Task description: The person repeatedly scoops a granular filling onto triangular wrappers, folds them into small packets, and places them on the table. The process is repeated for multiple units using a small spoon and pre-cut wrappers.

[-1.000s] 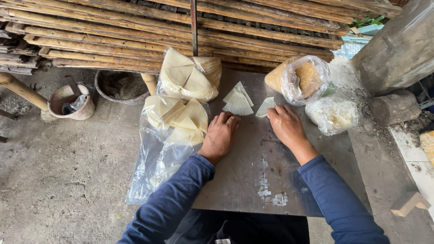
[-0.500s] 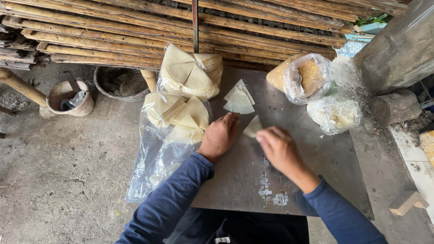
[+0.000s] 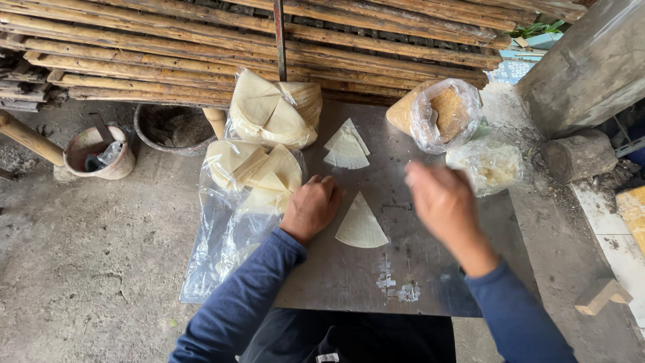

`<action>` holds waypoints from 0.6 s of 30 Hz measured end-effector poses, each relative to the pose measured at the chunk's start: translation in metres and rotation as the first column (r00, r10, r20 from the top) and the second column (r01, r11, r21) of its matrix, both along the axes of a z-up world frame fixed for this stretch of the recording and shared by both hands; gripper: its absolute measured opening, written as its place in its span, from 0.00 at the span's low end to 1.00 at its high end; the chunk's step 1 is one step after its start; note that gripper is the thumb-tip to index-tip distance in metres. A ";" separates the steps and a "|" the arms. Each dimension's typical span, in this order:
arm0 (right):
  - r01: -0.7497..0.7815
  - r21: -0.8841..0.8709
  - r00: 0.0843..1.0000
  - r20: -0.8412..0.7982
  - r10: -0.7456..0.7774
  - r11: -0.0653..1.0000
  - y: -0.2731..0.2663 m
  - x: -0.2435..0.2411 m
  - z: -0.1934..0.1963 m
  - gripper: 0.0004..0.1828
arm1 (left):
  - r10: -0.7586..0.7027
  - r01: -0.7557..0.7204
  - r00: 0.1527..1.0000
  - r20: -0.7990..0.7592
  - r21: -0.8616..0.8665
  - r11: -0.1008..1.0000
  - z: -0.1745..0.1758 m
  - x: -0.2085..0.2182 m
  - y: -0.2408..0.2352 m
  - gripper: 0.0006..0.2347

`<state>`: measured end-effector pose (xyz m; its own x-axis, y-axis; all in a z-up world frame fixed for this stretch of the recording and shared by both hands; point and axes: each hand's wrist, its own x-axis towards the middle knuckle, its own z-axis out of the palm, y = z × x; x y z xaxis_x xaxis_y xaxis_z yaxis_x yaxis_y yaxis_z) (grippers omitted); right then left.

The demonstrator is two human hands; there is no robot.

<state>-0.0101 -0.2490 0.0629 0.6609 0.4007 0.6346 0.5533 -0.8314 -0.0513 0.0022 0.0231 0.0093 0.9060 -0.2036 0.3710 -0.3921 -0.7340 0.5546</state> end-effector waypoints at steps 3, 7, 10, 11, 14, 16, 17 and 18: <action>0.275 0.145 0.944 -0.230 -0.238 0.950 -0.035 0.054 0.018 0.10 | -0.011 0.020 0.996 -0.086 0.114 0.993 0.007 -0.012 -0.002 0.11; 0.500 -0.030 0.788 -0.399 -0.469 0.866 -0.042 0.102 0.011 0.09 | -0.100 0.163 0.950 -0.296 0.197 0.967 0.021 -0.032 -0.005 0.18; 0.550 -0.134 0.729 -0.404 -0.553 0.824 -0.041 0.124 -0.006 0.12 | -0.135 0.179 0.957 -0.256 0.155 0.972 0.021 -0.049 -0.007 0.19; 0.554 -0.133 0.732 -0.393 -0.556 0.822 -0.044 0.129 -0.012 0.12 | -0.133 0.181 0.954 -0.269 0.160 0.970 0.020 -0.052 -0.008 0.18; 0.534 -0.068 0.772 -0.366 -0.520 0.842 -0.055 0.142 -0.024 0.10 | -0.136 0.174 0.962 -0.235 0.149 0.973 0.012 -0.058 -0.008 0.15; 0.529 -0.074 0.797 -0.300 -0.525 0.845 -0.061 0.146 -0.029 0.09 | -0.133 0.161 0.971 -0.197 0.134 0.978 0.005 -0.059 -0.009 0.13; 0.536 -0.110 0.802 -0.242 -0.546 0.837 -0.063 0.148 -0.031 0.08 | -0.126 0.151 0.975 -0.183 0.127 0.980 0.003 -0.059 -0.010 0.12; 0.545 -0.146 0.805 -0.183 -0.564 0.826 -0.064 0.149 -0.031 0.07 | -0.120 0.141 0.978 -0.169 0.120 0.983 0.001 -0.058 -0.010 0.10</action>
<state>0.1385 -0.3130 0.0321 0.8988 -0.0307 0.4373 -0.0195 -0.9994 -0.0300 -0.0561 0.0134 0.0108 0.9139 -0.3612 0.1851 -0.4029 -0.7524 0.5212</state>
